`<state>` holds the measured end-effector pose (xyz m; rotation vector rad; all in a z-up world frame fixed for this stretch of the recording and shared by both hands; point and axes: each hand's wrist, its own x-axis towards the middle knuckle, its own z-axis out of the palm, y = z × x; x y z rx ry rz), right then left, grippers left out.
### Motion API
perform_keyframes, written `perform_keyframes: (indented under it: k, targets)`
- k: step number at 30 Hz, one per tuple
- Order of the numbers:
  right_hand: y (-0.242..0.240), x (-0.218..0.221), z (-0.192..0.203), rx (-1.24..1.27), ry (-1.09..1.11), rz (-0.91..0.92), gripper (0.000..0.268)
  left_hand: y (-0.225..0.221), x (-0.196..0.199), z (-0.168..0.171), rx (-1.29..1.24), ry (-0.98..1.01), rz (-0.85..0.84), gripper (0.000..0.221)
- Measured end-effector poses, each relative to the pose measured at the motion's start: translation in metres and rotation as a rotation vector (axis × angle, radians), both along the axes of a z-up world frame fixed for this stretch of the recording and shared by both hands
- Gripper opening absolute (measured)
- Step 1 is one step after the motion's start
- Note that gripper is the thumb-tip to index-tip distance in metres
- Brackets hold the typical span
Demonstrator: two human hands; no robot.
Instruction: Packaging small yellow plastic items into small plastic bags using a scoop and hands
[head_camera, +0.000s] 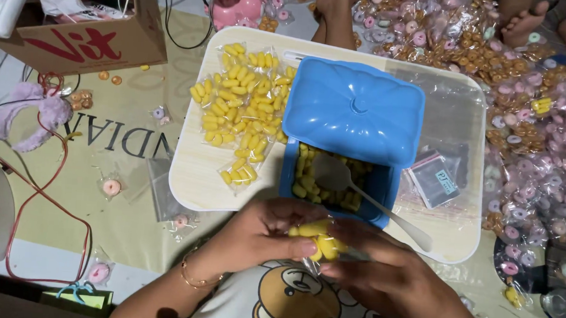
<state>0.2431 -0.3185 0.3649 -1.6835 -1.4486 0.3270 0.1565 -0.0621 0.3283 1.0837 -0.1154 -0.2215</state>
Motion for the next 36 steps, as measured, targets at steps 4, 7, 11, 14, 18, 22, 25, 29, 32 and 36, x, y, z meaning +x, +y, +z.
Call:
perform_keyframes:
  k: [4,7,11,14,18,22,25,29,32,36]
  targets:
    - [-0.039,-0.007,0.004,-0.070,0.209,-0.416,0.023,0.038,0.011,0.000,0.387,-0.070,0.439,0.039]
    - [-0.094,0.005,-0.018,0.194,0.053,-0.566,0.020,0.078,0.033,-0.001,0.774,-0.097,0.749,0.034]
    - [-0.136,0.022,-0.048,0.352,-0.126,-0.915,0.018,0.102,0.068,-0.038,1.043,-0.046,0.800,0.038]
    - [-0.148,0.025,-0.043,0.199,-0.153,-1.040,0.012,0.091,0.082,-0.051,1.079,0.123,0.728,0.053]
    - [-0.158,0.041,-0.051,0.191,-0.074,-1.020,0.016,0.088,0.090,-0.071,1.325,0.021,0.718,0.059]
    - [-0.147,0.052,-0.050,-0.057,-0.107,-1.144,0.019,0.088,0.075,-0.055,1.398,-0.355,0.944,0.047]
    - [-0.137,0.062,-0.056,-0.171,-0.077,-1.154,0.022,0.087,0.059,-0.040,1.302,-0.312,0.993,0.042]
    - [-0.116,0.073,-0.077,-0.221,-0.045,-1.117,0.023,0.082,0.039,-0.027,1.209,-0.304,0.996,0.037]
    - [-0.094,0.087,-0.107,-0.141,-0.268,-0.938,0.016,0.086,0.029,-0.039,1.201,-0.351,1.030,0.032]
    - [-0.051,0.105,-0.133,-0.132,-0.287,-0.945,0.022,0.086,0.023,-0.046,1.070,-0.214,1.050,0.034]
